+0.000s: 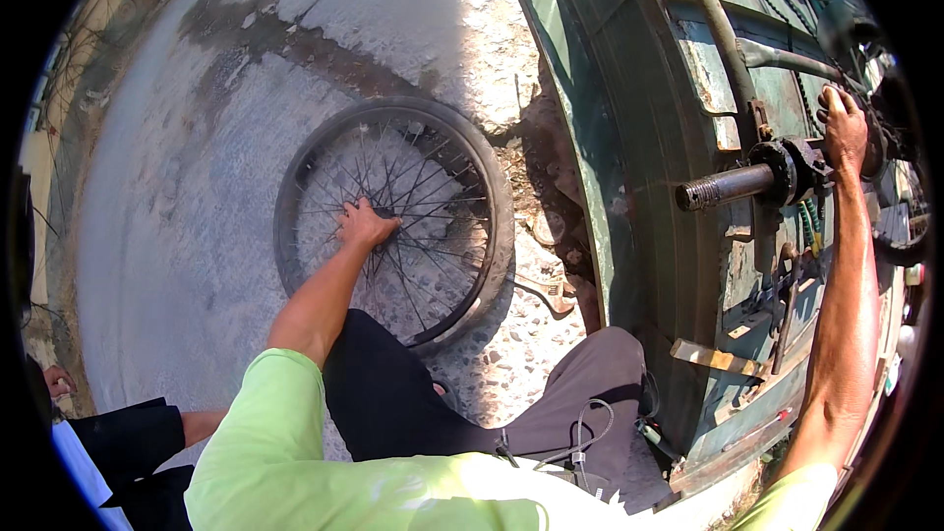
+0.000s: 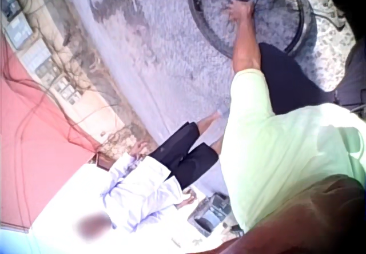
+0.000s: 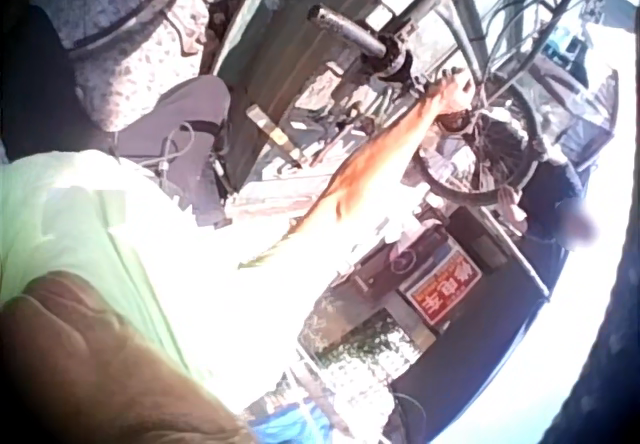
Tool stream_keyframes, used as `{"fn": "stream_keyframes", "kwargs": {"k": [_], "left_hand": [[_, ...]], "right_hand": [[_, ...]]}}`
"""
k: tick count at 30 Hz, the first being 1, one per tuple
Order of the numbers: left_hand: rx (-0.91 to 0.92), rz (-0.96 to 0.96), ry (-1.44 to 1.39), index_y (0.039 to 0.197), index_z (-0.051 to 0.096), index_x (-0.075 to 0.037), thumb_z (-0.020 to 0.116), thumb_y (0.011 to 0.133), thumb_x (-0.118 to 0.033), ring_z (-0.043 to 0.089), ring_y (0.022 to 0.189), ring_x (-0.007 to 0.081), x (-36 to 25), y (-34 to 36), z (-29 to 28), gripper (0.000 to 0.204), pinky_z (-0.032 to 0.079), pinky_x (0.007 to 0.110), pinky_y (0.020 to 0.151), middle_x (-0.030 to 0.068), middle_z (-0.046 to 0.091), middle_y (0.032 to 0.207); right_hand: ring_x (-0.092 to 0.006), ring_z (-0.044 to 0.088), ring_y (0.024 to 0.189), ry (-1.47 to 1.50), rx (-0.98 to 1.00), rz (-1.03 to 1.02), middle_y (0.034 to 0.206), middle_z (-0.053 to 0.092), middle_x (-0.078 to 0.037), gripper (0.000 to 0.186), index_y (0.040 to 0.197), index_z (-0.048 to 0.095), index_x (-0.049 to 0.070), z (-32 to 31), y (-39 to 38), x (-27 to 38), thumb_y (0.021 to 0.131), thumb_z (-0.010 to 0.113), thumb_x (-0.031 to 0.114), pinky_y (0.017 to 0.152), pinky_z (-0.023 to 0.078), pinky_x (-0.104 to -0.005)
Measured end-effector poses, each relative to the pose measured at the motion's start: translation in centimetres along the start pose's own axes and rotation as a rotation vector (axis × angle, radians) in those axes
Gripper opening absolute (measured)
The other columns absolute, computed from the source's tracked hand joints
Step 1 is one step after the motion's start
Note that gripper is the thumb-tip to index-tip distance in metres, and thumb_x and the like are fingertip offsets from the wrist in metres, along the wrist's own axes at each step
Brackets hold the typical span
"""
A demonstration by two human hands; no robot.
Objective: The person removes a bicycle wheel from a green cargo cart and works on the hub assembly. They use a hammer to tap the axle and a wrench to tighten the nuts, assisted by another person who holds the wheel steady.
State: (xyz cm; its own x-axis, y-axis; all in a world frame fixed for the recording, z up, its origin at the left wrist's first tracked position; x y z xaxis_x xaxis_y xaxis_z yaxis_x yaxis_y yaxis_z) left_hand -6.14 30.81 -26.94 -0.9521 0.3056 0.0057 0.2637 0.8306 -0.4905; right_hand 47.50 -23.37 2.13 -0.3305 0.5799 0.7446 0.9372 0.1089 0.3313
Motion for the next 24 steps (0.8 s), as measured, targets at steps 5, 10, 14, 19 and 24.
{"fn": "stream_keyframes", "kwargs": {"k": [5, 10, 14, 19, 24], "left_hand": [[-0.07, -0.066, -0.028, 0.142, 0.038, -0.015, 0.084, 0.063, -0.05, 0.024, 0.138, 0.0445, -1.0, -1.0, -0.2, 0.098, 0.032, 0.066, 0.102, 0.0185, 0.025, 0.153], [-0.187, 0.003, -0.097, 0.134, 0.046, -0.013, 0.08, 0.06, -0.038, 0.031, 0.132, 0.044, -0.6, -0.6, 0.9, 0.086, 0.034, 0.062, 0.101, 0.0207, 0.033, 0.145], [-0.157, 0.01, -0.122, 0.13, 0.048, -0.011, 0.078, 0.06, -0.035, 0.035, 0.13, 0.0436, -0.7, -0.1, 0.5, 0.081, 0.034, 0.061, 0.102, 0.0216, 0.034, 0.145], [-0.226, -0.034, -0.168, 0.134, 0.044, -0.014, 0.085, 0.058, -0.032, 0.037, 0.131, 0.0405, 0.0, -0.3, -1.6, 0.088, 0.039, 0.059, 0.101, 0.0193, 0.036, 0.142], [-0.2, 0.006, -0.339, 0.138, 0.042, -0.008, 0.083, 0.058, -0.029, 0.038, 0.131, 0.0435, -0.8, -2.0, -5.4, 0.093, 0.037, 0.054, 0.105, 0.0235, 0.035, 0.143]], "right_hand": [[-0.0134, 0.064, 0.075, -0.033, -0.092, -0.018, 0.087, 0.069, -0.006, 0.034, 0.103, 0.07, 0.001, 0.9, -3.2, 4.9, 0.087, 0.061, 0.029, 0.069, 0.051, -0.0264], [-0.0187, 0.067, 0.076, -0.203, -0.119, -0.029, 0.087, 0.072, -0.01, 0.038, 0.104, 0.071, 0.003, 0.7, -4.1, 5.9, 0.084, 0.062, 0.033, 0.074, 0.05, -0.0306], [-0.0221, 0.069, 0.08, -0.26, -0.132, -0.026, 0.088, 0.073, -0.012, 0.04, 0.103, 0.071, 0.003, 0.7, -4.3, 6.3, 0.083, 0.061, 0.037, 0.077, 0.051, -0.033], [-0.0292, 0.068, 0.098, -0.364, -0.137, 0.036, 0.1, 0.073, -0.012, 0.043, 0.104, 0.072, 0.007, 1.3, -5.0, 7.2, 0.082, 0.06, 0.042, 0.091, 0.046, -0.0372], [-0.0287, 0.068, 0.096, -0.312, -0.163, -0.005, 0.098, 0.073, -0.012, 0.038, 0.103, 0.072, 0.009, 0.9, -5.9, 8.1, 0.083, 0.062, 0.039, 0.088, 0.048, -0.0371]]}}
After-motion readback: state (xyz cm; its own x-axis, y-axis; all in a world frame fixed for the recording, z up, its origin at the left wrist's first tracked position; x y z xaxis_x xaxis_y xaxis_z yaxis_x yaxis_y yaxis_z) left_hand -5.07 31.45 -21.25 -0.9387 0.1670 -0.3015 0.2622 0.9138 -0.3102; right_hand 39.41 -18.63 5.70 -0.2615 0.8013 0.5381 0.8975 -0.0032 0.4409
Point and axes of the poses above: each hand's wrist, its own y-axis towards the middle knuckle, its own z-axis out of the palm, x = y × z, the point moved 2 cm from there along y, towards the middle knuckle
